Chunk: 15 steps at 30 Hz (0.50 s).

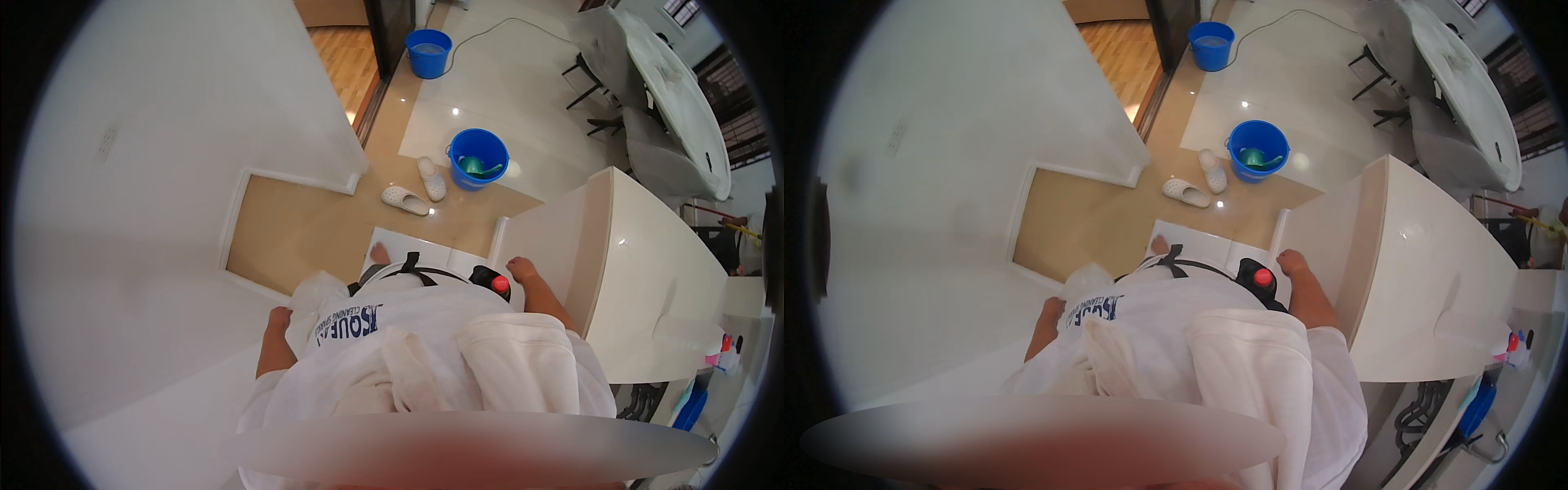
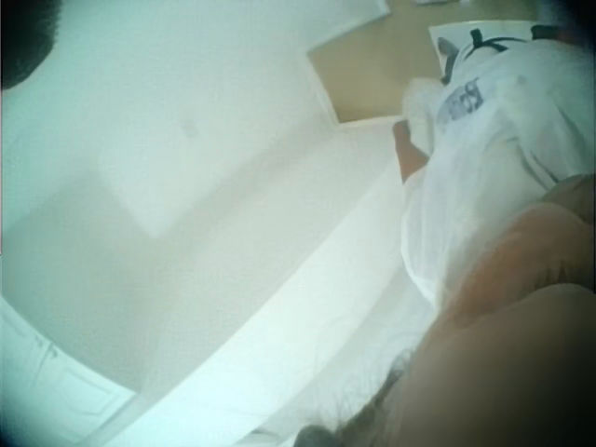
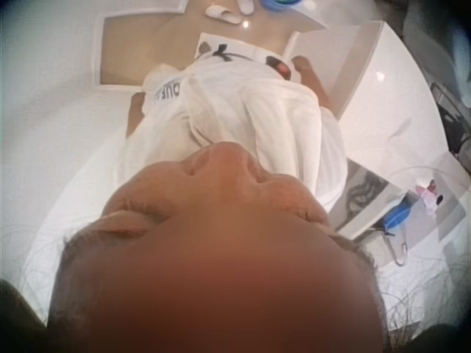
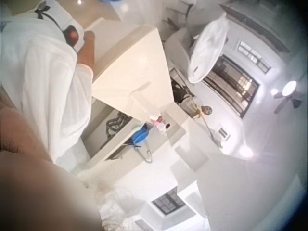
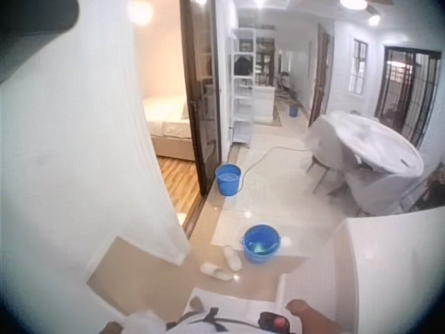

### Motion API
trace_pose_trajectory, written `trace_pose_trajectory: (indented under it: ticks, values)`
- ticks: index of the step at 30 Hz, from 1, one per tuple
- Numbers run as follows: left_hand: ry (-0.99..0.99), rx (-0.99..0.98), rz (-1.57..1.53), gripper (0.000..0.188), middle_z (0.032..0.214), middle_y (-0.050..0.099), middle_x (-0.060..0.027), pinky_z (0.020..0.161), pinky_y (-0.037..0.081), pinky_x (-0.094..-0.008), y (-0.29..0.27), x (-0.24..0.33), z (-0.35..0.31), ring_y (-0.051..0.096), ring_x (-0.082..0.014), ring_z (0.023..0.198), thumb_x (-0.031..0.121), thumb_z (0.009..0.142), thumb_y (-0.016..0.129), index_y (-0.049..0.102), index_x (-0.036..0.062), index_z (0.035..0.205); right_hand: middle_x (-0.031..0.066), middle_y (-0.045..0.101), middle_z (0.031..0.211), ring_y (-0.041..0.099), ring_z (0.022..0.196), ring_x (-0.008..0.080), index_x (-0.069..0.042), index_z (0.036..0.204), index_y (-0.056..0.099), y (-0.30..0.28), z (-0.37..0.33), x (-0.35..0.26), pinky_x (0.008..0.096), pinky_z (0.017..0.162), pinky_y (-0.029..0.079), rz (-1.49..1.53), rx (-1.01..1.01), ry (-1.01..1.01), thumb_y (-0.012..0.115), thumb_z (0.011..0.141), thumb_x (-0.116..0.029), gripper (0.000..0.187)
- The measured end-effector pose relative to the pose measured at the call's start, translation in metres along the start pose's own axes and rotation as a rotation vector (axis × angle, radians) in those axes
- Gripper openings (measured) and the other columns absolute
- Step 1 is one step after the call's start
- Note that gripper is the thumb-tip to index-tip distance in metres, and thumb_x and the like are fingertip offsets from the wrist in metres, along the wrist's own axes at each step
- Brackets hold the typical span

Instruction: The person washes multiple cloths in a kitchen sink using running water and cleaning solutions. They scrub and rinse the cloths, then place them into a blue bucket. The person also handles a green cloth and a yellow cloth during the process.

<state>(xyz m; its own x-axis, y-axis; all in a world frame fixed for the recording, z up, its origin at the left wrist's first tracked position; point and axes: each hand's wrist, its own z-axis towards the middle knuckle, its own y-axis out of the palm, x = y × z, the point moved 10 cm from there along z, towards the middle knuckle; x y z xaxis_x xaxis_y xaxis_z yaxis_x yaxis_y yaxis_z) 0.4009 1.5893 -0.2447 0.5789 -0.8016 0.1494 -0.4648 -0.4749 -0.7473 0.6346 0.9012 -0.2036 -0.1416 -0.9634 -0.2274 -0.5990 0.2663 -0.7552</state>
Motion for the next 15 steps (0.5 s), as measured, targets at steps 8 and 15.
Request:
trace_pose_trajectory:
  ticks: [8,15]
  values:
    - [-0.137,-0.096,-0.347,0.042,0.063,0.058,-0.0140,0.062,0.044,-0.0371,-0.098,0.066,0.136,0.056,-0.0235,0.057,0.032,0.084,0.036,0.058,0.0006,0.067,0.0119,0.058,0.100,0.054,0.094,0.0302,-0.009,0.094,0.062,-0.001,0.003,0.010,0.0389,0.082,0.042,-0.437,-0.089,-0.113,0.046,0.078,-0.022,0.026]
    - [0.877,-0.019,0.712,0.037,0.082,0.059,-0.0188,0.073,0.044,-0.0418,-0.194,0.327,0.260,0.057,-0.0314,0.078,0.027,0.087,0.033,0.058,0.0005,0.083,0.0118,0.061,0.082,0.058,0.083,0.0249,-0.006,0.088,0.061,-0.043,0.003,0.037,0.0357,0.070,0.047,0.346,0.188,0.460,0.053,0.074,-0.023,0.023]
